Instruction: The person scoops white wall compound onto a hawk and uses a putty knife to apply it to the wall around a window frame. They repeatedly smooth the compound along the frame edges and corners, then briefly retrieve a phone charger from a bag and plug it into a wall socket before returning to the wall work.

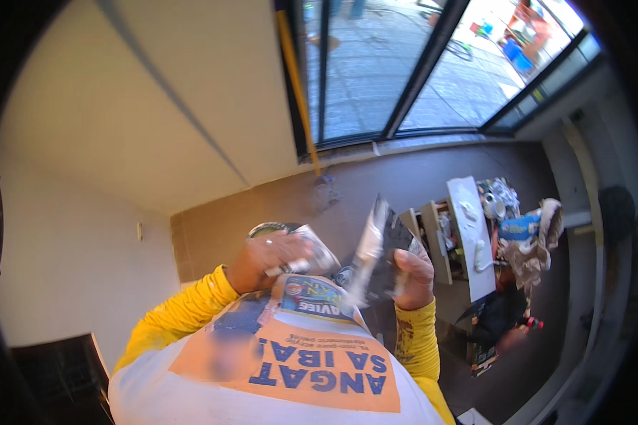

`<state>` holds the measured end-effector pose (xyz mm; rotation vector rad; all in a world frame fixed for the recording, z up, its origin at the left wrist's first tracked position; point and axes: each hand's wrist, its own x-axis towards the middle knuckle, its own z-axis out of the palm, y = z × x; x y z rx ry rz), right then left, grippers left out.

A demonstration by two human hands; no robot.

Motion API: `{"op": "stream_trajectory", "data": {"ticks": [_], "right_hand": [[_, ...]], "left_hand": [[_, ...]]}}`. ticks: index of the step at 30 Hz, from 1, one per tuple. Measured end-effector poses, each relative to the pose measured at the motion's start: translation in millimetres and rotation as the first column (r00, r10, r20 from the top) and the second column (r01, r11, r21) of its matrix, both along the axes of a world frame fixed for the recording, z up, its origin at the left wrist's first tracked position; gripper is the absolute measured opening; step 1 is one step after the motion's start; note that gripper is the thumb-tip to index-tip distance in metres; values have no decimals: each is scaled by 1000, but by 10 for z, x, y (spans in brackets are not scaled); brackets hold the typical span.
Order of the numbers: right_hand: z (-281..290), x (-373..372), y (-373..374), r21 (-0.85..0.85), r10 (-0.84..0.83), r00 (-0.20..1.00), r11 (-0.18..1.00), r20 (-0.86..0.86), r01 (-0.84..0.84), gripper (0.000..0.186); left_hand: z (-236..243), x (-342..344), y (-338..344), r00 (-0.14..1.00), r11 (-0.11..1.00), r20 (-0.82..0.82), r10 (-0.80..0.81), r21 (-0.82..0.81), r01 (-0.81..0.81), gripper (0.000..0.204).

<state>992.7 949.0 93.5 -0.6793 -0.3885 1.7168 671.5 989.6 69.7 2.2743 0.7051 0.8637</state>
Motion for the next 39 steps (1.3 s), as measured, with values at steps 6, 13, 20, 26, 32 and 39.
{"op": "stream_trajectory", "data": {"ticks": [6,13,20,26,32,39], "right_hand": [[291,636,194,699,-491,524,631,695,-336,38],[229,973,345,534,-776,-71,494,627,-686,50],[-313,1493,501,410,-567,-365,807,739,-424,49],[-815,1693,443,339,-406,100,855,908,393,34],[-1415,1875,623,-225,-870,457,414,186,882,40],[-1678,2278,518,-235,-748,663,644,5,728,44]], "left_hand": [[139,1141,342,680,428,502,535,-855,295,44],[149,1996,698,598,85,598,534,-742,665,36],[-206,2336,1331,675,-87,491,551,-770,632,36],[-357,2811,2045,599,-130,665,446,-614,778,41],[-863,3713,2061,800,-283,556,224,-749,600,49],[-1511,4717,1603,930,-416,368,27,-842,345,44]]}}
